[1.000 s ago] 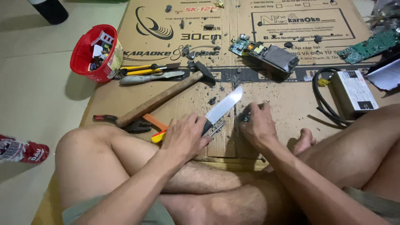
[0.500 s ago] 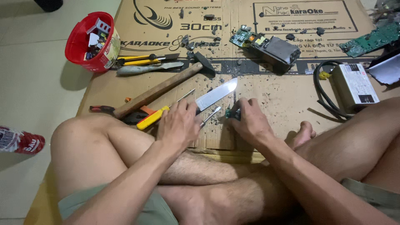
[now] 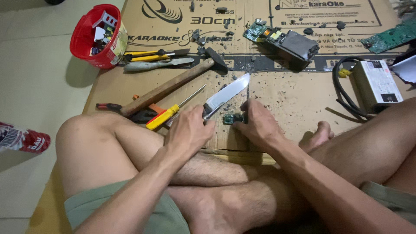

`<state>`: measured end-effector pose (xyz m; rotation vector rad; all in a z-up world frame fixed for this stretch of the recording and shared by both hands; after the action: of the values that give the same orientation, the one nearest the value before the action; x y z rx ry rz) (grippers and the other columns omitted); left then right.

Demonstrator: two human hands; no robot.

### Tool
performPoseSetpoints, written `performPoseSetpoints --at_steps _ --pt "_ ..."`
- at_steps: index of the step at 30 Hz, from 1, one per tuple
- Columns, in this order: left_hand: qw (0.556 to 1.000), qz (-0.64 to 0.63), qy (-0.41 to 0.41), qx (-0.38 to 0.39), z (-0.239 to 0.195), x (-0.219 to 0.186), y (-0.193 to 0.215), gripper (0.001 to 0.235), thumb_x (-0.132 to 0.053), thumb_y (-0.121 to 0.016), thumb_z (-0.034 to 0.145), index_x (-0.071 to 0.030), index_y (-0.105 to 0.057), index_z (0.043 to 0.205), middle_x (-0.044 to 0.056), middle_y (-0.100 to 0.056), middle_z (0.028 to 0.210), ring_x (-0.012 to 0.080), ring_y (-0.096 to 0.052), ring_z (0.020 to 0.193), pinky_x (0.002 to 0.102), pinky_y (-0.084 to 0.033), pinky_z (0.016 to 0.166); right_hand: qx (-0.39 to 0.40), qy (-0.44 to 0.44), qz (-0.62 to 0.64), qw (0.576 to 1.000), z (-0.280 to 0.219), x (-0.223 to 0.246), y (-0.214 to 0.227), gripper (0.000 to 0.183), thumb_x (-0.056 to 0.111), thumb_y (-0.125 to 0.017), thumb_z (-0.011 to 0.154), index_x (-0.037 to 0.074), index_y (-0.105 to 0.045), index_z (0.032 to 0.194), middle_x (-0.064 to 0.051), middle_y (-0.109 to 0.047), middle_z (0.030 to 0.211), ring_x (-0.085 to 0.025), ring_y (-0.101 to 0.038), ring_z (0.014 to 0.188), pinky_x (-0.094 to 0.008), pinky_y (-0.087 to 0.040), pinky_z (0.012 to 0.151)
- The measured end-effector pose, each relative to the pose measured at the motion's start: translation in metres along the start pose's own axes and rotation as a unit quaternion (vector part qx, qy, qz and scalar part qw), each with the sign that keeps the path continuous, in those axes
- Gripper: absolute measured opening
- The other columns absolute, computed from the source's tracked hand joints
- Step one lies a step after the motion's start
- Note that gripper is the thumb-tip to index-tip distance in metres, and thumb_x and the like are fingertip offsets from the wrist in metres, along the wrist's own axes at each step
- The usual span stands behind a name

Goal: The person sits on the floor and uses a screwdriver to disassemble a small electronic component. They then use a knife to scrape the surface of the component and a brush to clean debris from the cardboard work surface.

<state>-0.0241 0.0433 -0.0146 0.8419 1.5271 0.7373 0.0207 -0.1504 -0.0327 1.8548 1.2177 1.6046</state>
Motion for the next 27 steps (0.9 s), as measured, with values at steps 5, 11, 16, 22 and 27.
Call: performPoseSetpoints --at_steps 5,11,16,22,27 --pt "0.997 -0.047 0.031 0.043 -0.04 -0.032 0.025 0.037 -0.024 -0.05 0.092 -0.005 -0.065 0.119 0.02 -0.068 0.09 0.0405 -0.071 0.084 0.052 -0.057 0.072 0.045 -0.03 0.038 0.998 0.008 -0.01 -0.019 0.037 0.029 -0.081 0.087 0.01 -0.066 0.115 -0.016 -0.065 0.109 -0.036 -0.068 0.105 -0.051 -0.055 0.093" --pt "0.997 -0.024 0.053 0.05 -0.036 -0.032 0.027 0.044 -0.03 -0.047 0.091 -0.017 -0.068 0.126 0.021 -0.071 0.103 0.0435 -0.07 0.102 0.053 -0.056 0.087 0.067 -0.066 0.148 0.984 -0.003 0.007 -0.01 0.036 0.034 -0.072 0.093 0.009 -0.074 0.119 -0.016 -0.074 0.109 -0.029 -0.074 0.094 -0.046 -0.052 0.091" --pt "0.999 -0.029 0.02 0.041 -0.041 -0.04 0.026 0.045 -0.021 -0.049 0.091 -0.012 -0.069 0.129 0.024 -0.071 0.103 0.0449 -0.071 0.1 0.054 -0.057 0.084 0.054 -0.082 0.088 0.991 0.001 -0.001 -0.014 0.048 0.048 -0.067 0.091 0.013 -0.074 0.122 -0.015 -0.076 0.113 -0.032 -0.073 0.106 -0.048 -0.052 0.093" --pt "0.99 0.072 0.058 0.105 -0.03 -0.034 0.004 0.04 -0.024 -0.046 0.087 -0.018 -0.07 0.118 0.019 -0.073 0.101 0.0457 -0.071 0.098 0.056 -0.057 0.082 0.064 -0.074 0.027 0.995 0.005 0.001 -0.01 0.047 0.041 -0.055 0.098 0.009 -0.067 0.129 -0.022 -0.071 0.118 -0.041 -0.065 0.118 -0.053 -0.05 0.099" --pt "0.984 0.128 -0.005 0.124 -0.025 -0.027 -0.011 0.042 -0.021 -0.046 0.088 -0.012 -0.062 0.126 0.024 -0.071 0.103 0.0465 -0.07 0.102 0.059 -0.057 0.083 0.119 -0.055 -0.024 0.991 0.003 -0.003 -0.024 0.056 0.049 -0.054 0.096 0.015 -0.049 0.14 -0.023 -0.061 0.131 -0.044 -0.057 0.128 -0.059 -0.045 0.106"
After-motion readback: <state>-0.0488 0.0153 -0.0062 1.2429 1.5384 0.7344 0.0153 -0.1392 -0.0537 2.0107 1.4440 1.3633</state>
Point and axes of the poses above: each hand's wrist, its own z-axis towards the middle knuckle, its own y-axis out of the back of the hand, x = y × z, the point moved 2 cm from there along z, towards the middle knuckle
